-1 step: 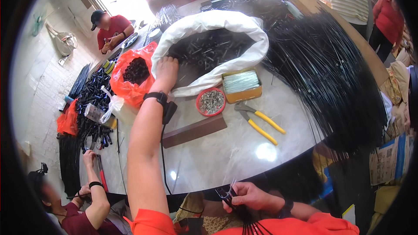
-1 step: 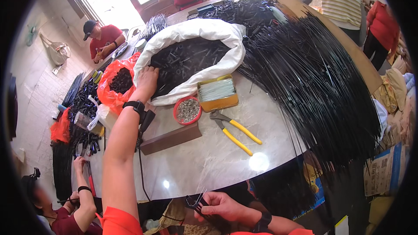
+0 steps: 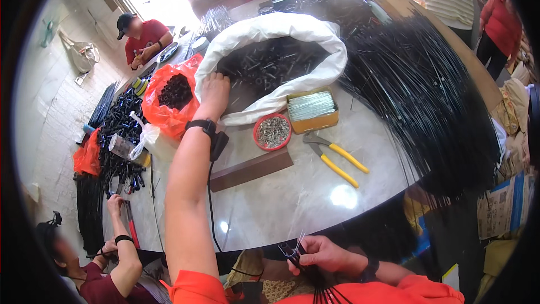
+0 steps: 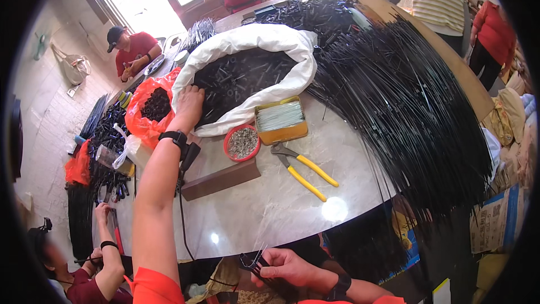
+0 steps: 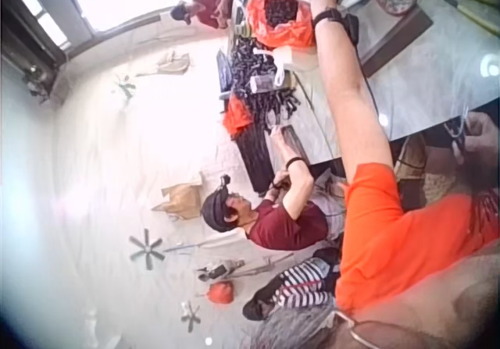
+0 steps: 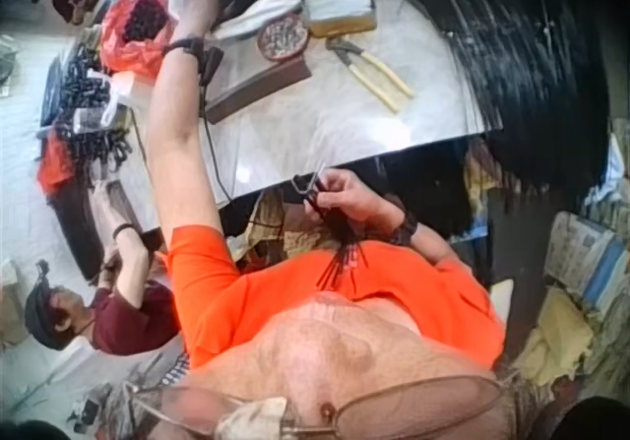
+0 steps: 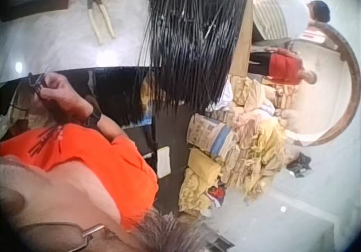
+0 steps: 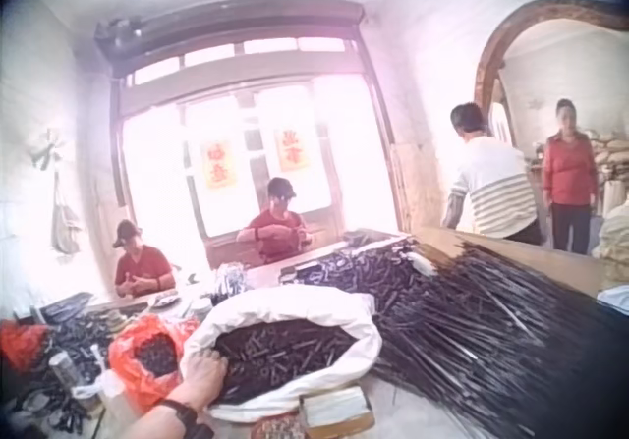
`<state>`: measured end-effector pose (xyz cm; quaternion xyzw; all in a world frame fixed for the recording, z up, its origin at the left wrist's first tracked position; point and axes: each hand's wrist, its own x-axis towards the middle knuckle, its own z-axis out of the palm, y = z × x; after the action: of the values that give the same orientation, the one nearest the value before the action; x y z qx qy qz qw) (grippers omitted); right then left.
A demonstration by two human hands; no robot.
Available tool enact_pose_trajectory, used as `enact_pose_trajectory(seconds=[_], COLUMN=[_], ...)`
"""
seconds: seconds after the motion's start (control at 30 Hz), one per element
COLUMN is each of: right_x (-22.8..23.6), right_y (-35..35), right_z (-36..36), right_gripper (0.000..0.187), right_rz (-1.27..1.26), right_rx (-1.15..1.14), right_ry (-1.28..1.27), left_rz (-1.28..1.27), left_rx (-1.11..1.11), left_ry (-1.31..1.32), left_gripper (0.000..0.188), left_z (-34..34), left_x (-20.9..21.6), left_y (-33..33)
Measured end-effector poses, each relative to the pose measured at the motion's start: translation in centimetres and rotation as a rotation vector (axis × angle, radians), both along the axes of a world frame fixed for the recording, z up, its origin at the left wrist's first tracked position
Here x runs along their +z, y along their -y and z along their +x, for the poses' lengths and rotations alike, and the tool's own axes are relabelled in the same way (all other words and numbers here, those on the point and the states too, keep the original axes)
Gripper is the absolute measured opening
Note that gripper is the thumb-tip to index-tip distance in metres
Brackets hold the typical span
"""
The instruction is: The person gathers a bundle of umbrella ribs and inserts their ends into a plastic hub, then wraps a wire around the ribs and uses a pair of pliers to twist and tighten the wire to secure the assembly.
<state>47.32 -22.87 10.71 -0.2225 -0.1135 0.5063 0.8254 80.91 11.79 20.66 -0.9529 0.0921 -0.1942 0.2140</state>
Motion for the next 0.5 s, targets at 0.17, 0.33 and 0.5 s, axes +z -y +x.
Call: enact_pose_trajectory(seconds=[0.17, 0.33, 0.5], right_x=[0.7, 0.8, 0.6], right_y=[0.0, -0.1, -0.9], right_z=[0.1, -0.2, -0.6], right_gripper=[0.011, 0.012, 0.013], right_rz=[0.035, 0.002, -0.017], right_rx=[-0.023, -0.036, -0.059], right_ry=[-0.005, 0.021, 0.026], left_rz=[0.027, -0.407, -1.568], left_rx=[-0.074, -0.169, -0.096], left_ry=[0.028, 0.136, -0.083], left_gripper=[0.017, 0.014, 0.019], left_z=[-0.7, -3.3, -8.7], left_x=[0.6, 1.9, 5.1], left_y=[-0.6, 0.3, 0.4])
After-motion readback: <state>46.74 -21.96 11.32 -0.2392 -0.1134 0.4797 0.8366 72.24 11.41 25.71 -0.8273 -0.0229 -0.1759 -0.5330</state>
